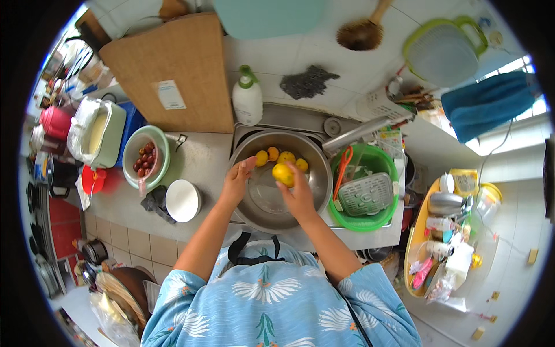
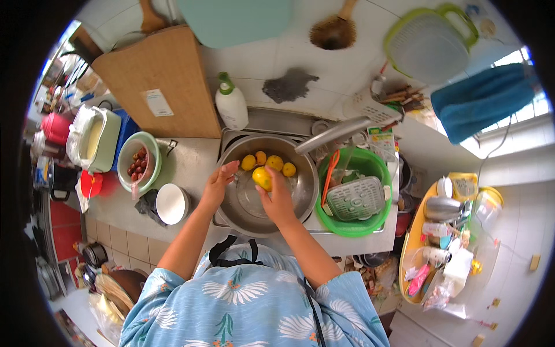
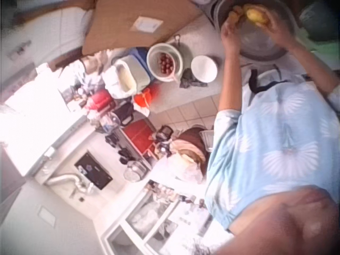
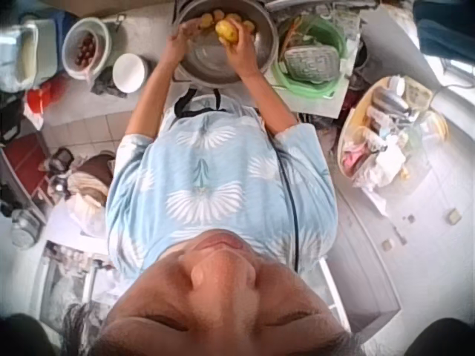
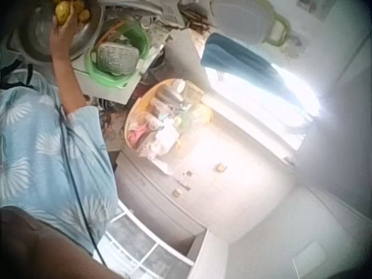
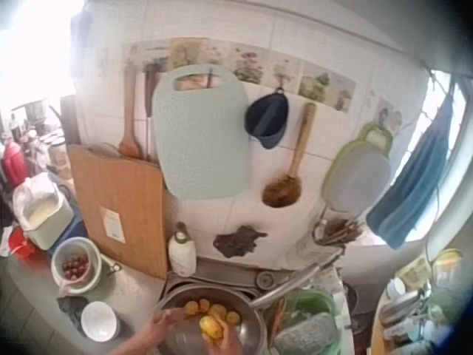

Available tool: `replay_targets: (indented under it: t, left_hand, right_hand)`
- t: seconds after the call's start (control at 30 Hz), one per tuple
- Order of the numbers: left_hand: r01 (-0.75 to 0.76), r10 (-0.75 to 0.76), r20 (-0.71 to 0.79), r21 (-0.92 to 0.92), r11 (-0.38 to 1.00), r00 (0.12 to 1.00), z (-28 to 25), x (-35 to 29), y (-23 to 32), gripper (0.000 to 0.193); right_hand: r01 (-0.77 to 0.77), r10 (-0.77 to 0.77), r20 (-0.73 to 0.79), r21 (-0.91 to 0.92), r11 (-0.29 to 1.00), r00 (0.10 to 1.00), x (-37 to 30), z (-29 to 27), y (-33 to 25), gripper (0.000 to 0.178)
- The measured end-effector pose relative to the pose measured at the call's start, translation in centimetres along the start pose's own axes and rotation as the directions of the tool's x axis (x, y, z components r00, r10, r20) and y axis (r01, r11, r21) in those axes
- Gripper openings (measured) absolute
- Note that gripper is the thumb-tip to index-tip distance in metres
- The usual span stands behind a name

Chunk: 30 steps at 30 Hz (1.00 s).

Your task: The person sits on the floor and picks up several yellow citrus fruits, then moves to the kitchen sink to wash them under running water. The person places the washed fruits into a bowl and returns the bowl to the counter.

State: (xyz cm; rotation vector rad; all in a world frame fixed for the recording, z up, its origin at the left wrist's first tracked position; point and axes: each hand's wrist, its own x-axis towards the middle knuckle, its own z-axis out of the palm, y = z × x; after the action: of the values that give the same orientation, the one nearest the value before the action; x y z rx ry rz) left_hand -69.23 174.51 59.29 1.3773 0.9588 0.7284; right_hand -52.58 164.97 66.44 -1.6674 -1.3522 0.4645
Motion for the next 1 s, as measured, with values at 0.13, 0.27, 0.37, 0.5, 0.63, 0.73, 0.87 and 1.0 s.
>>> replay_targets:
  t: [0.13, 0.27, 0.37, 0.5, 0.63, 0.73, 0.87, 1.0]
  left_hand:
    - [-0.34, -0.317, 0.47, 0.857, 0.388, 0.824, -0.5, -3.1, -4.7, 0.034]
    - [-0.162, -0.292, 0.357, 0.835, 0.527, 0.887, 0.3, -3.4, -3.6, 0.034]
    - [-0.017, -0.083, 0.171, 0.514, 0.857, 0.982, 0.5, -1.8, -1.6, 0.038]
    - [-0.381, -0.424, 0.399, 0.915, 0.13, 0.813, 0.8, -2.8, -1.7, 0.045]
    - [-0.178, -0.052, 0.239, 0.834, 0.522, 0.97, 0.9, -4.2, -3.7, 0.047]
    - [-0.202, 0.063, 0.198, 0.838, 0.508, 0.978, 1.0, -3.6, -3.8, 0.047]
    - [-0.266, -0.313, 0.335, 0.933, 0.243, 0.889, -0.2, -5.0, -1.8, 0.037]
    - [-0.277, -0.251, 0.361, 0.907, 0.316, 0.898, 0.0, -4.2, -3.8, 0.033]
  right_hand:
    - [-0.26, 0.501, 0.428, -0.506, 0.822, 0.752, -4.2, 2.6, 6.9, 0.052]
    - [-0.24, 0.27, 0.139, -0.2, 0.95, 0.953, -6.3, 2.5, 7.0, 0.05]
    - [-0.076, 0.081, 0.048, -0.111, 0.991, 0.996, -2.3, 0.7, 2.9, 0.049]
    - [-0.189, 0.372, 0.351, -0.459, 0.868, 0.859, -3.9, 1.9, 7.4, 0.053]
    - [-0.089, 0.18, 0.186, -0.416, 0.905, 0.966, -5.2, 3.1, 6.2, 0.057]
    - [-0.151, 0.357, 0.296, -0.544, 0.825, 0.886, -4.4, 3.7, 7.0, 0.057]
    - [-0.227, 0.357, 0.215, -0.461, 0.858, 0.909, -4.9, 3.2, 5.9, 0.054]
    - [-0.204, 0.415, 0.278, -0.561, 0.802, 0.866, -4.4, 4.0, 7.6, 0.053]
